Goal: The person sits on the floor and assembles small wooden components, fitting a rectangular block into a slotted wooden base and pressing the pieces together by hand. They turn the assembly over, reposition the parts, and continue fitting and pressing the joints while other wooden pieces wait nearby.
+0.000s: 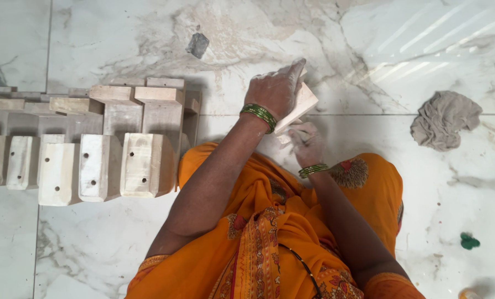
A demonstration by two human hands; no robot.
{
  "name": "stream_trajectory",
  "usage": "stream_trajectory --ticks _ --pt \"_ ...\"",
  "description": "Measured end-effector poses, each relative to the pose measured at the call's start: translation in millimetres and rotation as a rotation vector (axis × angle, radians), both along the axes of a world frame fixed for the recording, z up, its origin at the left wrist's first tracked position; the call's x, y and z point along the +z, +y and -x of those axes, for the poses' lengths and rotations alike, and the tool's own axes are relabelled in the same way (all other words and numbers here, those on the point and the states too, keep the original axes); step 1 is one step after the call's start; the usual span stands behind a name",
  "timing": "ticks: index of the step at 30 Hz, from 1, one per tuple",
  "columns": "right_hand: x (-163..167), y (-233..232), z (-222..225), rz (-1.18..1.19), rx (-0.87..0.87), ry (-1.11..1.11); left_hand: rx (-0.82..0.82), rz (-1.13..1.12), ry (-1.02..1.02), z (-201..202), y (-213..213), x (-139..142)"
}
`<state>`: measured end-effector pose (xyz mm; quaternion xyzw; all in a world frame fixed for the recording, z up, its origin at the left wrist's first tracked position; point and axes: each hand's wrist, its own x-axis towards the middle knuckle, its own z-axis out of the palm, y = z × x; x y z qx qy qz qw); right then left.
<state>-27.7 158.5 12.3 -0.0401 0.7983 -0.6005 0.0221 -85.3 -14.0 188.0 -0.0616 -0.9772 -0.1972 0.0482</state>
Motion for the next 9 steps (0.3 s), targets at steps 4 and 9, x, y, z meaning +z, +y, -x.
stream_trajectory --ticks 4,9 --pt "-3.2 7.3 12.2 0.187 -0.094 -0.051 0.012 0.03 -0.127 -1.7 -1.6 -2.2" --pt "-9.5 5.2 0.4 0.182 0.078 0.203 0.0 0.028 -0.051 -0.1 -1.8 -4.0"
